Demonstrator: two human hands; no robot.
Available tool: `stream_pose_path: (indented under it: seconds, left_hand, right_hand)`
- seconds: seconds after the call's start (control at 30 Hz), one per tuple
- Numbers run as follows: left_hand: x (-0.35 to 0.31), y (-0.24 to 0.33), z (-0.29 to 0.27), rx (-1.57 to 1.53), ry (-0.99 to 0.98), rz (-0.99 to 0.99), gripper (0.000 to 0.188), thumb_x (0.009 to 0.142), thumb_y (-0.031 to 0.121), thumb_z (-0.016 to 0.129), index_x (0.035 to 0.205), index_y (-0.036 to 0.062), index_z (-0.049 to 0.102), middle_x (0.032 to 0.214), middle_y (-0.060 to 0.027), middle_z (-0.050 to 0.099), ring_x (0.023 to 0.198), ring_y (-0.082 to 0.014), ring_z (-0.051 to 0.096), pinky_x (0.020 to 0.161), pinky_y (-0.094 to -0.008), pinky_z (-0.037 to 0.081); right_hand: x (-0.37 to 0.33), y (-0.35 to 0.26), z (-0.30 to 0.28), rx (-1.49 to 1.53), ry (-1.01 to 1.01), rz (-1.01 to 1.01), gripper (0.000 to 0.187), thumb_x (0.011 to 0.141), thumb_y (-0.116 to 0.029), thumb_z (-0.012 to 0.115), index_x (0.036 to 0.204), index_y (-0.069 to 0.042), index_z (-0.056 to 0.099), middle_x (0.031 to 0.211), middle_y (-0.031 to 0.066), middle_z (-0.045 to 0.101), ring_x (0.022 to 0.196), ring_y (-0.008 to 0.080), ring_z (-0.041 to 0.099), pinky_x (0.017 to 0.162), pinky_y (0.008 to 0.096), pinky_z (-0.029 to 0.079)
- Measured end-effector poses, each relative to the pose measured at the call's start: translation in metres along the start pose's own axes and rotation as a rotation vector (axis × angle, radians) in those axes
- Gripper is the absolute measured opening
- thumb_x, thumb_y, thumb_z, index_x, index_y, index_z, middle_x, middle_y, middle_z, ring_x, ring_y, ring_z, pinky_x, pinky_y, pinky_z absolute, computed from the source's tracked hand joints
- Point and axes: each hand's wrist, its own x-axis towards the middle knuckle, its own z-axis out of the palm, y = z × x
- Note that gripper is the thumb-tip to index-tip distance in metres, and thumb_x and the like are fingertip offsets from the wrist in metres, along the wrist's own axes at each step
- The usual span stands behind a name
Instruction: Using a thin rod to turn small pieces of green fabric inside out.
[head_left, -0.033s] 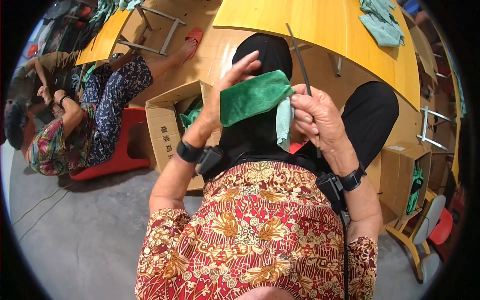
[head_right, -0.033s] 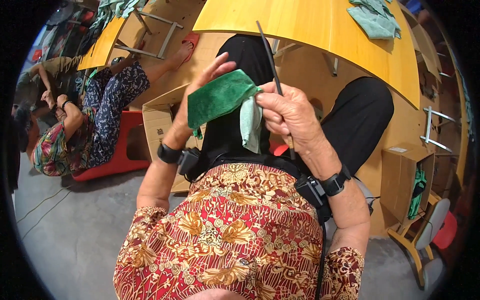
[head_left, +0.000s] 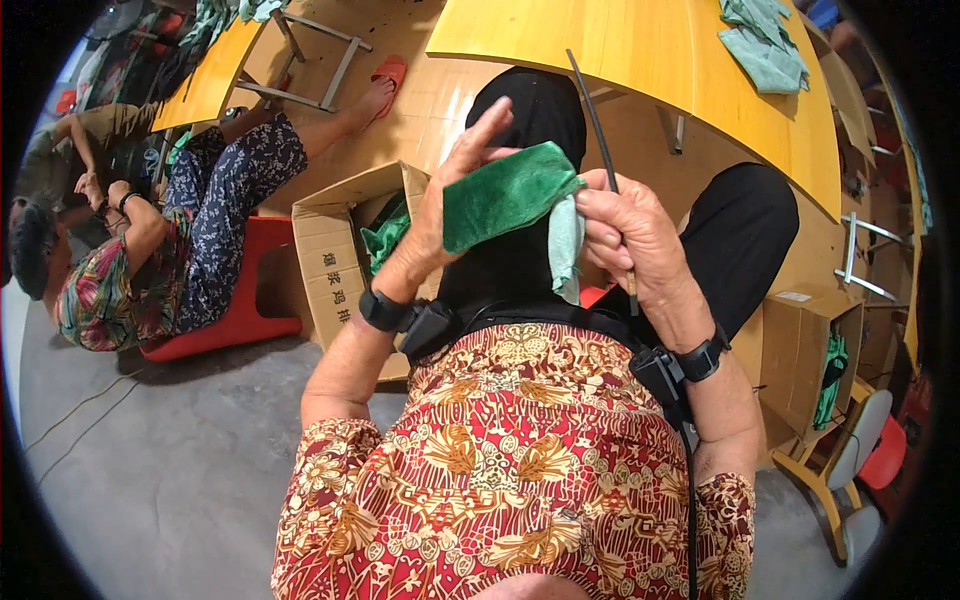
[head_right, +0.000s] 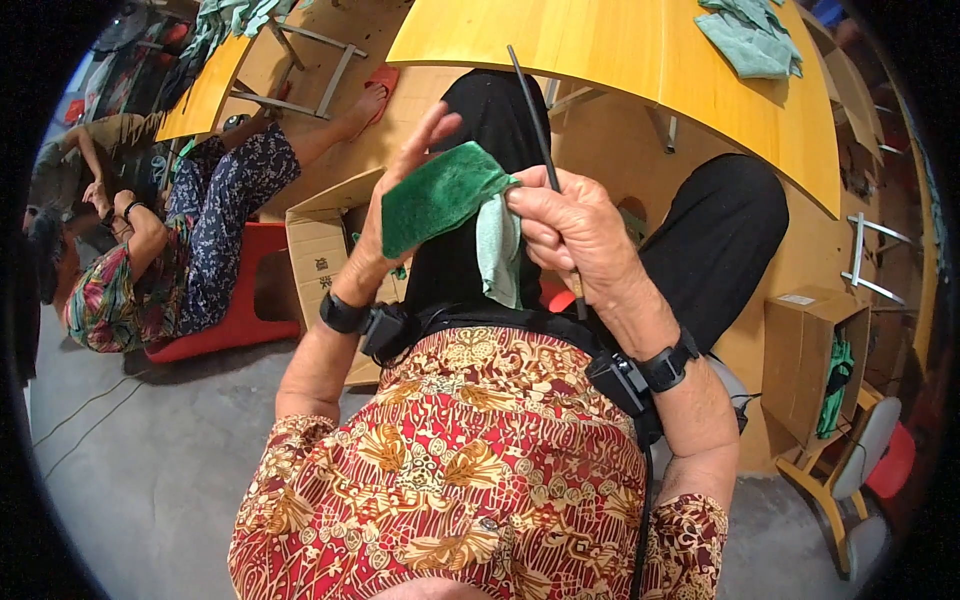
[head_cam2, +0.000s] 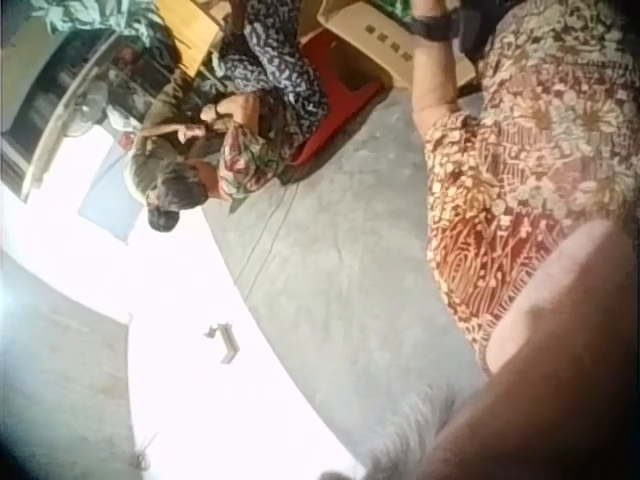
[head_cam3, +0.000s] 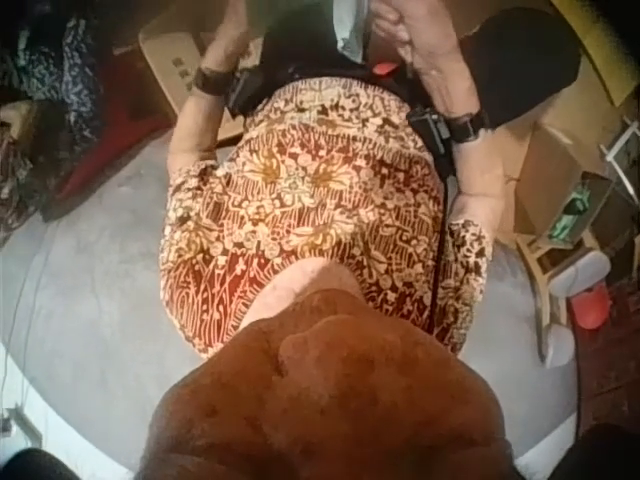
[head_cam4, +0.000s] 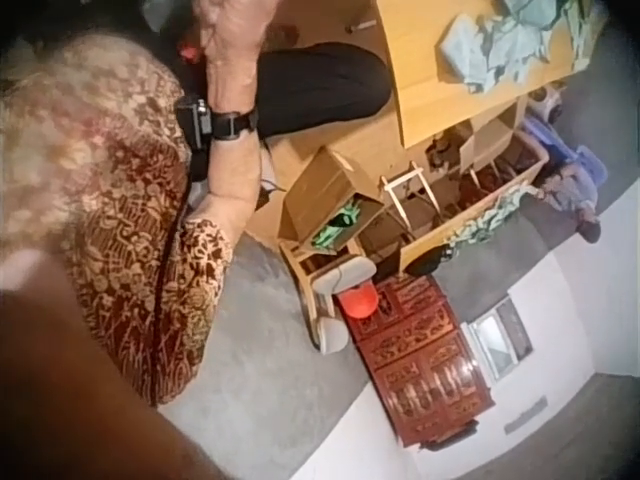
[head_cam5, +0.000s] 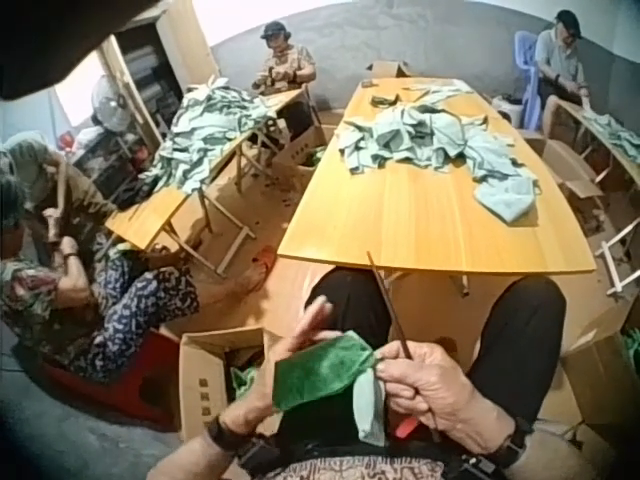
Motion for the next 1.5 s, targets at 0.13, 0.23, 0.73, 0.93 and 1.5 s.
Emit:
stream_pose_path:
  seconds: [0.13,0.23,0.73,0.93,1.5]
  left_hand:
    - [0.004,0.011,-0.003,0.507,0.08,0.378,0.058,0.082,0.014,0.074,0.136,0.0143,0.054,0.142,-0.013,0.048,0.125,-0.0202,0.051,0.1,-0.0332,0.044]
    - [0.001,0.011,-0.006,0.623,0.061,0.369,0.04,0.077,0.011,0.076,0.115,0.0168,0.069,0.134,-0.0115,0.053,0.117,-0.0176,0.054,0.095,-0.0323,0.046]
    - [-0.01,0.001,-0.003,-0.356,0.15,-0.439,0.033,0.092,0.024,0.069,0.117,0.0024,0.063,0.101,-0.0018,0.068,0.087,-0.0071,0.064,0.079,-0.0206,0.051]
    - [-0.005,-0.013,-0.005,-0.41,0.238,-0.456,0.022,0.091,0.014,0.07,0.108,0.0021,0.067,0.091,0.0,0.069,0.081,-0.0048,0.063,0.07,-0.0178,0.051]
    - [-0.004,-0.011,-0.015,-0.312,0.215,-0.515,0.026,0.095,0.03,0.065,0.101,0.0057,0.07,0.084,0.0038,0.068,0.067,-0.0004,0.055,0.058,-0.0149,0.041]
  right_hand:
    - [0.006,0.004,-0.004,-0.095,0.047,0.046,0.013,0.096,-0.013,0.06,0.1,-0.001,0.06,0.061,-0.0048,0.047,0.043,0.0007,0.038,0.037,0.0151,0.029]
    - [0.005,0.002,0.001,-0.281,0.121,0.04,0.013,0.094,-0.014,0.063,0.098,-0.002,0.061,0.062,-0.0052,0.048,0.045,0.0006,0.039,0.039,0.0156,0.028]
    - [0.043,0.018,-0.001,-0.89,0.288,-0.332,0.019,0.09,-0.018,0.067,0.094,0.0,0.067,0.071,-0.0027,0.061,0.066,0.0021,0.053,0.059,0.0212,0.045]
    - [0.009,0.002,-0.008,-1.076,0.217,-0.502,0.037,0.095,-0.015,0.057,0.13,-0.003,0.059,0.081,0.0146,0.065,0.07,0.0174,0.062,0.069,0.0307,0.051]
    - [-0.019,-0.006,-0.03,-1.744,0.09,-0.491,0.036,0.089,-0.008,0.062,0.125,-0.008,0.062,0.076,0.0134,0.062,0.07,0.0291,0.063,0.065,0.0368,0.053]
